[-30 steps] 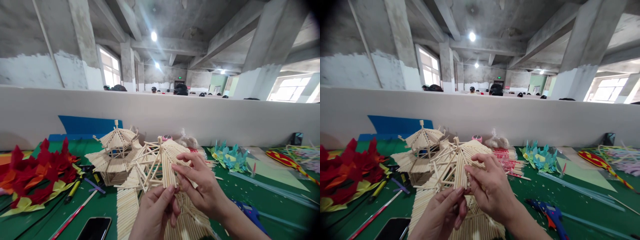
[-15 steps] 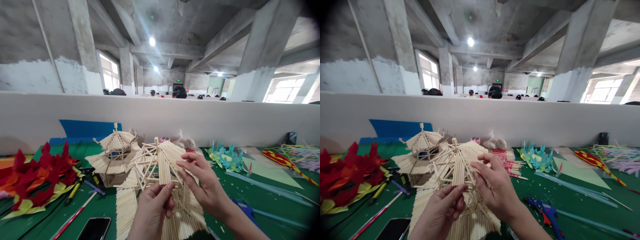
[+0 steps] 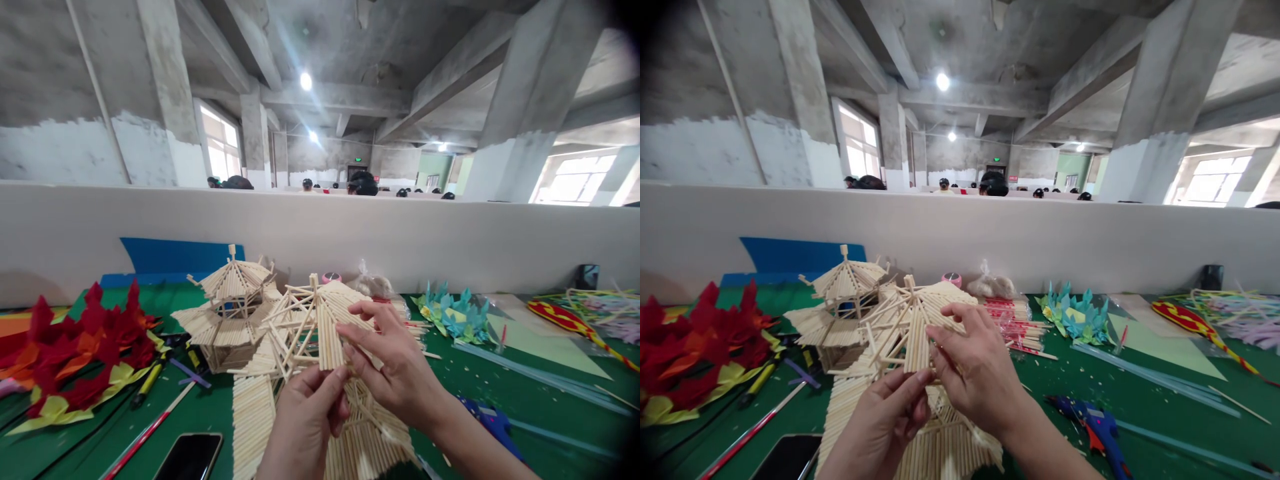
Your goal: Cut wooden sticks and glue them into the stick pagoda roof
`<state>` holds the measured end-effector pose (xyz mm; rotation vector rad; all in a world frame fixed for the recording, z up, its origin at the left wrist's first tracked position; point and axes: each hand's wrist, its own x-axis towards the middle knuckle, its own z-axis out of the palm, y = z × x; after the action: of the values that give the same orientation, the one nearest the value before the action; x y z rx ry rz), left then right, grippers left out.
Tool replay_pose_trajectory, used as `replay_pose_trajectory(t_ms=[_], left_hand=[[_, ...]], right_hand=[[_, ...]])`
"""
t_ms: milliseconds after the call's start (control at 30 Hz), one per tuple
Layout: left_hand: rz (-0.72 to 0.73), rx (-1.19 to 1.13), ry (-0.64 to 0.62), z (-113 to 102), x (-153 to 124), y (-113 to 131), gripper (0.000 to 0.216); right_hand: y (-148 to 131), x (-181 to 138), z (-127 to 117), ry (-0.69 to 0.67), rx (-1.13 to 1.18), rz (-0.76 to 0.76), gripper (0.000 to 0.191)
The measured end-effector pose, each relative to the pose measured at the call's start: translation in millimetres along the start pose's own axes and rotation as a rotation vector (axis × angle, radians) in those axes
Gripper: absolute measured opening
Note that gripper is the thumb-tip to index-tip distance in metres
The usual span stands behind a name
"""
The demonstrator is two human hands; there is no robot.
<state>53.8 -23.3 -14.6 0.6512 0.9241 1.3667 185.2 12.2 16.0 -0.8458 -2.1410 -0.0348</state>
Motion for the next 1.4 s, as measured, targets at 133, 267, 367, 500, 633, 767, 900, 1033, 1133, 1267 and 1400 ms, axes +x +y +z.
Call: replay_pose_trajectory(t_ms=[133,267,367,500,633,767,900,1033,1133,1267,1400], left_hand=[[-0.008,-0.004,-0.007,-1.7,0.2,-0.1,0.02],[-0.019,-0.008,-0.014,-2.5,-0.2,-0.2,0.018],[-0.017,-0.011,-0.01,-2.7,-0.3,-0.6,0.018],[-0.017,-0.008,-0.002,-2.3,-0.2,-0.9,0.019],[-0.016,-0.007,0.0,-1.2,-0.6,-0.1,0.02],[-0.008,-0.002,0.001,-1.1,-0.7,0.0,0.021],[-0.006,-0.006,0.0,-2.0,0.0,-1.1,0.02],[-0.006,-0.007,-0.006,-1.9,0.0,-1.5,0.019],[-0.013,0.003,-0.011,-1.0,0.1,-1.2,0.019],[-0.022,0.011,-0.011,-0.7,1.1,-1.2,0.02],[-0.018,0.01,-0.011,-2.1,0.7,-1.8,0.022]], right_hand=[[1.3,-0.2,0.2,0.006,-0.017,-0.014,0.025],[1.6,0.6,0.6,0.031,-0.021,-0.038,0.023],[2.9,0.0,1.5,0.038,-0.017,-0.037,0.023],[4.4,-0.6,2.5,0.035,-0.003,-0.025,0.024],[4.6,0.6,2.7,0.049,-0.005,-0.026,0.024],[4.2,0.8,2.8,0.054,0.002,-0.025,0.024],[4.0,-0.2,3.3,0.047,0.011,-0.018,0.024],[4.3,-1.2,5.6,0.039,0.035,-0.006,0.025],[4.9,-1.8,8.0,0.066,0.065,0.014,0.029],[5.3,-2.7,9.6,0.079,0.078,0.035,0.029],[4.7,-3.3,8.6,0.053,0.071,0.025,0.029]])
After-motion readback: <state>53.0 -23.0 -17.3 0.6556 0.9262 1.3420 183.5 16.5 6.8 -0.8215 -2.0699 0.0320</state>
